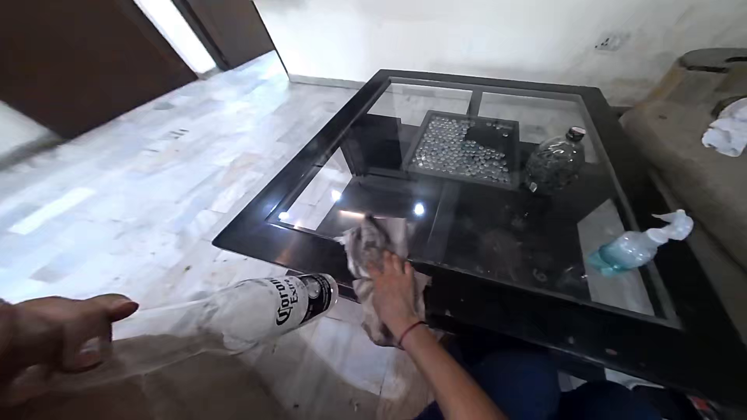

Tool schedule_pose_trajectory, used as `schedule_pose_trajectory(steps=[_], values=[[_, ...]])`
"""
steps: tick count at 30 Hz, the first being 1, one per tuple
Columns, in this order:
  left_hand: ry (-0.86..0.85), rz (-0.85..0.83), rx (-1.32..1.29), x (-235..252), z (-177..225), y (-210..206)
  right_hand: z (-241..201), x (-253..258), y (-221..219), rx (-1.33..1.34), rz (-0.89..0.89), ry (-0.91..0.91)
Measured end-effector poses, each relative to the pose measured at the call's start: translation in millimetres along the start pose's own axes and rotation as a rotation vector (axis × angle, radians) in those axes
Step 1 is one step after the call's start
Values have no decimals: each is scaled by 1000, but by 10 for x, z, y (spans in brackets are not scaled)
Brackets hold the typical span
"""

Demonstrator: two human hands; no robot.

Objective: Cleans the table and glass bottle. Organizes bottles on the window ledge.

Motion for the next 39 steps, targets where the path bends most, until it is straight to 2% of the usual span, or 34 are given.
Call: schedule_pose_trajectory(steps=[3, 6, 12, 17, 25, 26, 28, 29, 30, 31, 34, 39], values=[[36, 127, 82, -144, 117, -388, 544, -352, 266, -30, 37, -140], [0, 107, 31, -239, 46, -427, 1082, -744, 506, -69, 91, -288], [-1, 124, 67, -505, 300, -840, 1823, -1511, 627, -123, 491, -514], [20, 154, 78, -691, 478, -1188, 1897, -1642, 614, -146, 617, -571], [52, 153, 105, -930, 648, -1467, 1916, -1637, 610, -125, 639, -560], [99, 207, 104, -975, 706, -1529, 1913, -1636, 610, -127, 647, -559], [217, 480, 156, -1010, 931, -1834, 1905, -1643, 613, -136, 656, -549], [218, 487, 163, -1036, 964, -1787, 1906, -1651, 612, -133, 642, -549], [168, 317, 150, -1080, 924, -1546, 1911, -1655, 609, -133, 627, -550], [102, 244, 142, -1106, 890, -1376, 1916, -1656, 604, -135, 622, -544], [7, 243, 131, -1127, 879, -1197, 1937, -1651, 575, -94, 632, -525], [46, 255, 73, -1008, 876, -1114, 1938, -1650, 587, -96, 580, -561]])
Point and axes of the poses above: each hand's wrist, its own x-axis towards the middle knuckle, its own y-axis out of the back of the hand, z = x × y, the point moved 4 cm from there along x, towards the middle knuckle, and after that the axes turned 2 degrees about -x, right-handed, at the moved point
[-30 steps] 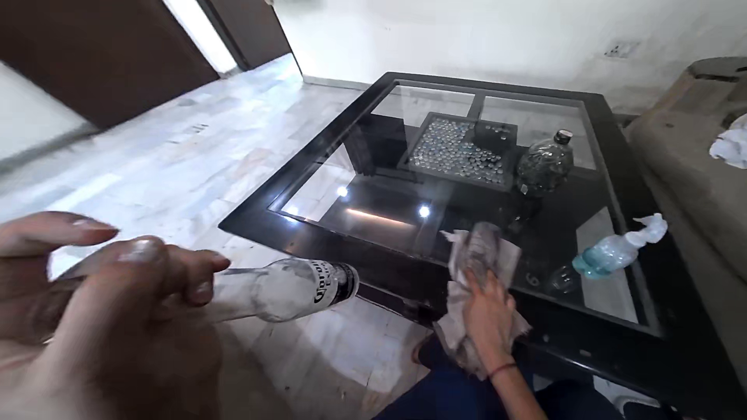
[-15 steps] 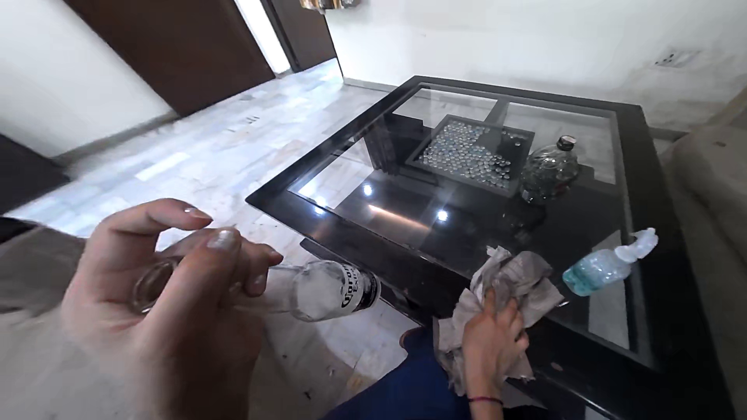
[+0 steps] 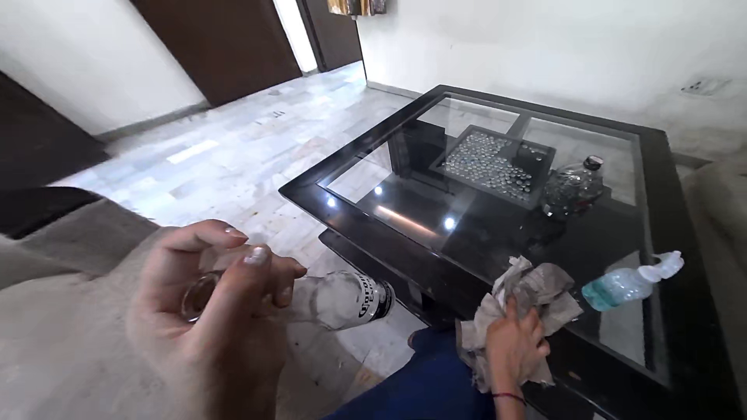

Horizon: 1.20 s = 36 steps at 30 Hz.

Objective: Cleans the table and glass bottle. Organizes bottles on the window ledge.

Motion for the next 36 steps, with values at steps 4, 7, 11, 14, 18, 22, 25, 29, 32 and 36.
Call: schedule_pose_trajectory(steps=[4, 7, 11, 14, 18, 22, 25, 29, 32, 36], values=[[40, 3, -16, 140, -92, 164, 4, 6, -12, -31, 10, 5], [62, 19, -22, 251, -225, 313, -12, -6, -20, -24, 60, 21], [68, 18, -13, 409, -457, 479, 0, -6, -69, -20, 97, 7], [87, 34, -11, 521, -587, 552, -5, 1, -72, 3, 123, -6], [134, 20, -42, 633, -735, 630, -76, 57, -88, -2, 141, -30], [200, 5, -26, 707, -871, 710, -146, 148, -145, -28, 161, -66], [234, -6, -21, 770, -964, 756, -218, 253, -173, -5, 159, -86], [255, -22, -37, 861, -1101, 797, -376, 472, -243, -12, 139, -132], [247, -47, -69, 912, -1240, 830, -596, 771, -319, -5, 99, -174], [225, -112, -64, 941, -1439, 943, -1012, 1383, -518, 27, 85, -164]])
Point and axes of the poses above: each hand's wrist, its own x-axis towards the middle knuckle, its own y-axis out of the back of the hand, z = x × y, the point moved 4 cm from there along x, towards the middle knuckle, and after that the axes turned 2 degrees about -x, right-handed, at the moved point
